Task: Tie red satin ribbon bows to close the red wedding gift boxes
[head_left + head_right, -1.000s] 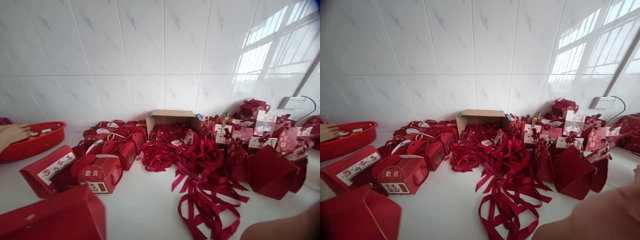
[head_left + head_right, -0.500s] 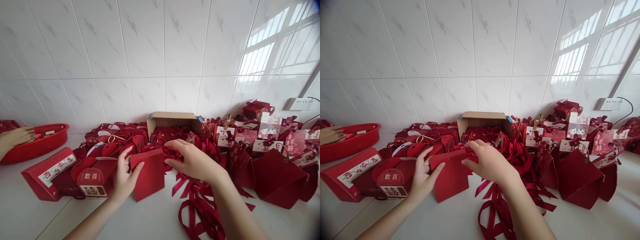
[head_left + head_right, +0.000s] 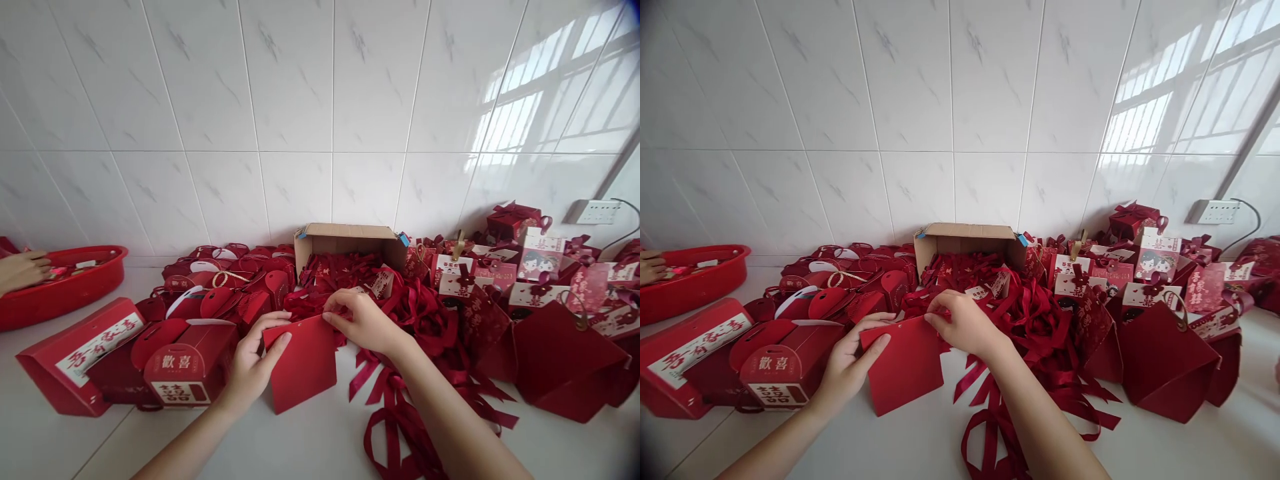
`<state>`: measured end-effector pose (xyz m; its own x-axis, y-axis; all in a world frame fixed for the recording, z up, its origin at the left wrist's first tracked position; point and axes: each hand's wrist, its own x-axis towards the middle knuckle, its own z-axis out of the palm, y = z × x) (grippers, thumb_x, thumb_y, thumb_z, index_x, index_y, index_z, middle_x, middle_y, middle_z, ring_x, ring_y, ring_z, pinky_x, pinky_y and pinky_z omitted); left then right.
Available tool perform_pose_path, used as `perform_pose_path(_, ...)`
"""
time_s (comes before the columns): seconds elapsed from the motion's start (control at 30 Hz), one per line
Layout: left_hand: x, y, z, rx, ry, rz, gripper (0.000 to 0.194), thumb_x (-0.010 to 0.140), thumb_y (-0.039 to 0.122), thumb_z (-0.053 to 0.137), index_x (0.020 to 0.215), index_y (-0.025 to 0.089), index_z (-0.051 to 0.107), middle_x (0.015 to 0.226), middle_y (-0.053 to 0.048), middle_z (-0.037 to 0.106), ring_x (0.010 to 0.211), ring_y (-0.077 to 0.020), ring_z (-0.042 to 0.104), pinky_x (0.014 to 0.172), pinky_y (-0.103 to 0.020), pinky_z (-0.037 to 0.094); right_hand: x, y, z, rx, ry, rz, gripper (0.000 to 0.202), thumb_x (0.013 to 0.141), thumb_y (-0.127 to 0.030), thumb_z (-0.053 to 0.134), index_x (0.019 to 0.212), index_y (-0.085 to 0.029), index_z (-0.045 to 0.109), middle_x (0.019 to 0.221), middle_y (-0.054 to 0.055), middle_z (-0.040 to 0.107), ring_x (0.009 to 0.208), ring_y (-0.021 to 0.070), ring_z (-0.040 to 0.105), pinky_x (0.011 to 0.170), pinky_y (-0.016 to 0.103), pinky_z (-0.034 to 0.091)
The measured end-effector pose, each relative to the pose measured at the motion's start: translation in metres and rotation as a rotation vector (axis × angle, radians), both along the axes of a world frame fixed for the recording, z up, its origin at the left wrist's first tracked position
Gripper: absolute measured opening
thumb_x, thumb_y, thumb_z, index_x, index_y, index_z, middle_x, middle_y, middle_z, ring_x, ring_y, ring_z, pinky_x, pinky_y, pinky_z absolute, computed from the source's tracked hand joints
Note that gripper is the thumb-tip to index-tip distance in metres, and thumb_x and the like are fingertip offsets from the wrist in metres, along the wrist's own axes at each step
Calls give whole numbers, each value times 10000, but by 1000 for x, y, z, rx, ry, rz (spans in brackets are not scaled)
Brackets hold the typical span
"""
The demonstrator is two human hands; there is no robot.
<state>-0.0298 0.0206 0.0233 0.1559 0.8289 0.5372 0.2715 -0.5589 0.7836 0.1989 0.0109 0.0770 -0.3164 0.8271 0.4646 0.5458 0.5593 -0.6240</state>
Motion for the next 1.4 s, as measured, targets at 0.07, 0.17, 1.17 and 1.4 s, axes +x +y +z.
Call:
perform_pose_path(0.07,0,-2,-3,-120,-66,-35,247,856,409,578,975,194,596,1128,-97,637,1081,-246,595,936,-366,482,-1,-1,0,-72,18,36,130,877,-244,542,826,-170,636,813,26,659,737,140,582,677,255,449)
perform_pose_path(0.17,-4,-5,-4,-304,-106,-76,304,840,464,589,969,189,576,951,-79,681,887,-233,655,755,-327,542,2,3,0,-217,52,164,224,880,-358,553,823,-157,632,748,16,639,672,127,564,603,225,435)
perform_pose_path(1.17,-13,-17,-11,-223,-56,-52,245,827,429,605,939,211,617,932,-56,701,871,-218,663,782,-302,537,43,-1,21,-285,719,35,848,649,-297,809,1376,-282,373,910,10,662,741,148,667,668,276,574)
perform_pose_path(1.4,-9,-15,-9,-147,-31,-47,258,889,432,524,994,206,588,1082,-69,640,1077,-220,577,971,-319,441,18,-23,18,-457,144,309,430,774,-226,700,1197,-227,621,1040,51,679,821,171,665,644,236,552)
